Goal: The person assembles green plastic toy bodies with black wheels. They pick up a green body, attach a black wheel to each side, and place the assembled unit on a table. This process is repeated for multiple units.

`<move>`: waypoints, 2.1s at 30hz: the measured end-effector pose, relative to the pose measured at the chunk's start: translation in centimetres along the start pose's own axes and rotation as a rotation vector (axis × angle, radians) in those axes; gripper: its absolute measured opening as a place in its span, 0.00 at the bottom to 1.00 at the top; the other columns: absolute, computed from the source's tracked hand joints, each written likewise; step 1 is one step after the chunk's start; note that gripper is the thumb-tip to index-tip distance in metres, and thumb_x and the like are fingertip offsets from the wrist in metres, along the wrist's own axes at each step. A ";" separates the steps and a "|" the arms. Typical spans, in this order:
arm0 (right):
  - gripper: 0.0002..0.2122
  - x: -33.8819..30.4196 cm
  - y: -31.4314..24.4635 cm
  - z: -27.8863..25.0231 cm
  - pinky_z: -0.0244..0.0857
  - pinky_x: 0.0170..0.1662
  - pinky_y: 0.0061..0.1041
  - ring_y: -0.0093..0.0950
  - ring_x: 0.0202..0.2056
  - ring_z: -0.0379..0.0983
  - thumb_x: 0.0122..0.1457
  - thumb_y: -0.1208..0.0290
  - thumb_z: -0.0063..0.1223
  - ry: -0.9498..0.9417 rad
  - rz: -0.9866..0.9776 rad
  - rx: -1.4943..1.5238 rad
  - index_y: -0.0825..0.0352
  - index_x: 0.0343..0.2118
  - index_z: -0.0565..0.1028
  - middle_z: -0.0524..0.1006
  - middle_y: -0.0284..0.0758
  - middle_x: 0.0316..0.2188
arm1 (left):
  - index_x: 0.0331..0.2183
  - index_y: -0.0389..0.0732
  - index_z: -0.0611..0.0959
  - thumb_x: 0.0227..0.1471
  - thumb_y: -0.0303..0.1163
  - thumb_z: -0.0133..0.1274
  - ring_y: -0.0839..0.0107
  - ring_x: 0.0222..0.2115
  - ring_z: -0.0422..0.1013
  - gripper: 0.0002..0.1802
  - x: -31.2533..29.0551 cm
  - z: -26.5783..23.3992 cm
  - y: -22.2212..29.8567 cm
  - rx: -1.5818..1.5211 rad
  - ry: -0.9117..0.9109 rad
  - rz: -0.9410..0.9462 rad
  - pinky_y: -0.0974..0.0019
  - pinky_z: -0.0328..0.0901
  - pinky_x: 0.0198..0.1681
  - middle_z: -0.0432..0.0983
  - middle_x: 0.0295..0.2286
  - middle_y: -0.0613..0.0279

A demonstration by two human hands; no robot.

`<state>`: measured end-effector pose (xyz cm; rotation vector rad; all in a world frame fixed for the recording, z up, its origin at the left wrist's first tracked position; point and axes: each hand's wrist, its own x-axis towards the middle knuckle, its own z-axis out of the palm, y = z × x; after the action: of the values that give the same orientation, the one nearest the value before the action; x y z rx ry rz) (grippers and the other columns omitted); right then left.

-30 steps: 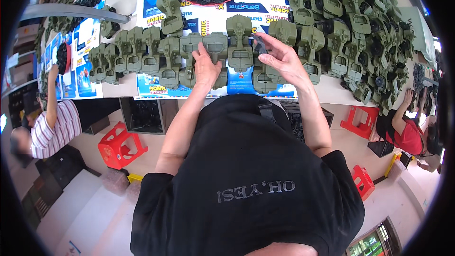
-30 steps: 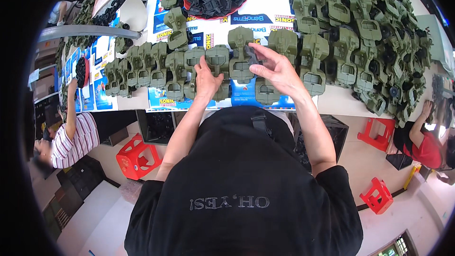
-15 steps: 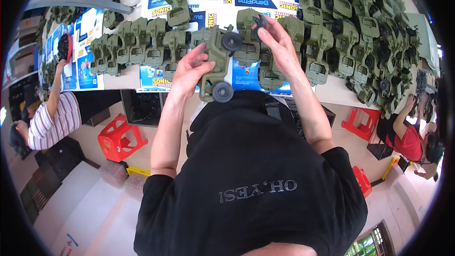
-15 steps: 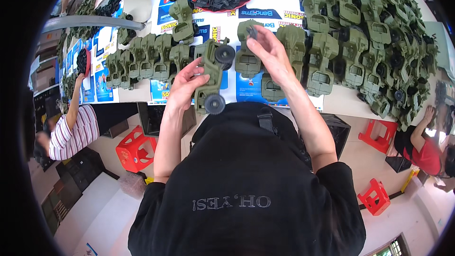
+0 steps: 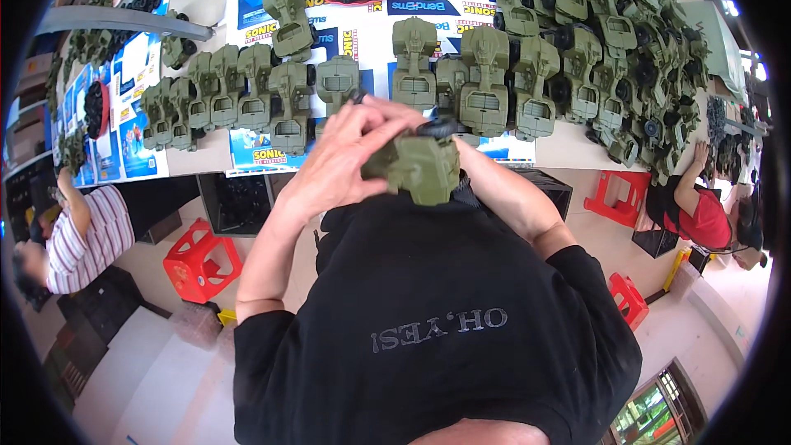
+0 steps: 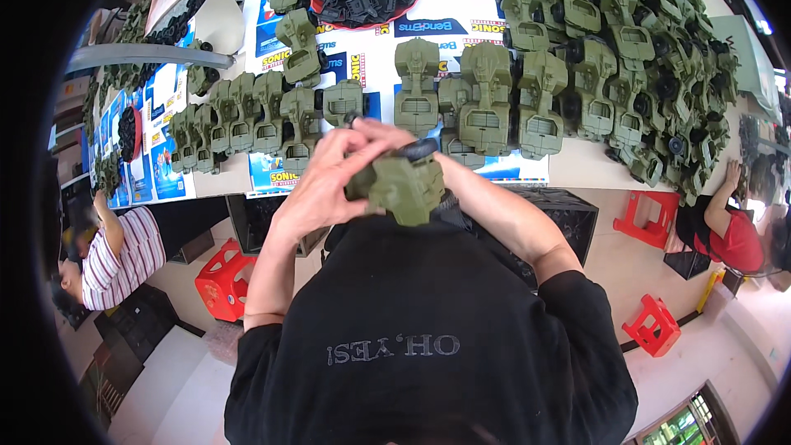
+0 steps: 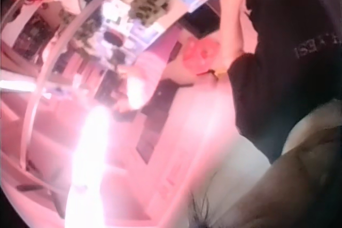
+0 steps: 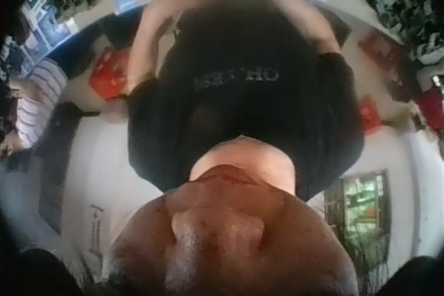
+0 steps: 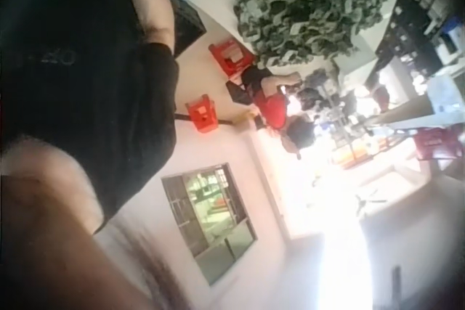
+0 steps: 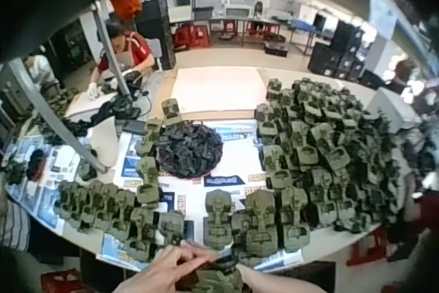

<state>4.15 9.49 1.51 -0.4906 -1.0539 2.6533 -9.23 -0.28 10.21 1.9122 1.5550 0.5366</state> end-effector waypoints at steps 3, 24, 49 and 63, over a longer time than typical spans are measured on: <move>0.19 -1.2 -0.6 1.8 0.64 0.37 0.21 0.18 0.35 0.67 0.58 0.50 0.47 -0.084 -0.086 0.045 0.63 0.40 0.71 0.72 0.28 0.35 | 0.52 0.44 0.68 0.19 0.40 0.70 0.58 0.43 0.62 0.52 0.6 1.0 0.5 0.005 0.055 0.068 0.59 0.56 0.48 0.65 0.40 0.59; 0.29 -6.1 -8.6 -2.0 0.53 0.56 0.25 0.25 0.53 0.60 0.48 0.70 0.62 0.202 -0.154 -0.379 0.69 0.54 0.65 0.66 0.35 0.52 | 0.49 0.41 0.64 0.18 0.45 0.74 0.57 0.43 0.71 0.55 -0.6 -0.9 -1.3 -0.467 0.220 -0.198 0.60 0.64 0.47 0.73 0.41 0.53; 0.26 -5.1 -7.0 -2.6 0.52 0.53 0.23 0.23 0.49 0.59 0.59 0.57 0.48 -0.043 -0.137 -0.609 0.69 0.56 0.63 0.64 0.34 0.47 | 0.42 0.27 0.68 0.26 0.62 0.66 0.56 0.37 0.74 0.53 1.8 -2.0 0.9 -0.524 -0.083 -0.444 0.62 0.65 0.43 0.76 0.32 0.44; 0.24 -5.8 -7.5 -2.2 0.54 0.53 0.25 0.25 0.50 0.59 0.61 0.58 0.43 -0.074 -0.105 -0.773 0.68 0.56 0.63 0.63 0.35 0.50 | 0.45 0.27 0.68 0.25 0.63 0.65 0.58 0.40 0.72 0.55 1.1 -0.9 0.2 -0.615 -0.101 -0.499 0.63 0.64 0.46 0.74 0.36 0.45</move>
<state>11.09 14.16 6.46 -0.4481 -2.0581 2.1013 -9.38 0.94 10.91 1.0341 1.5005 0.5926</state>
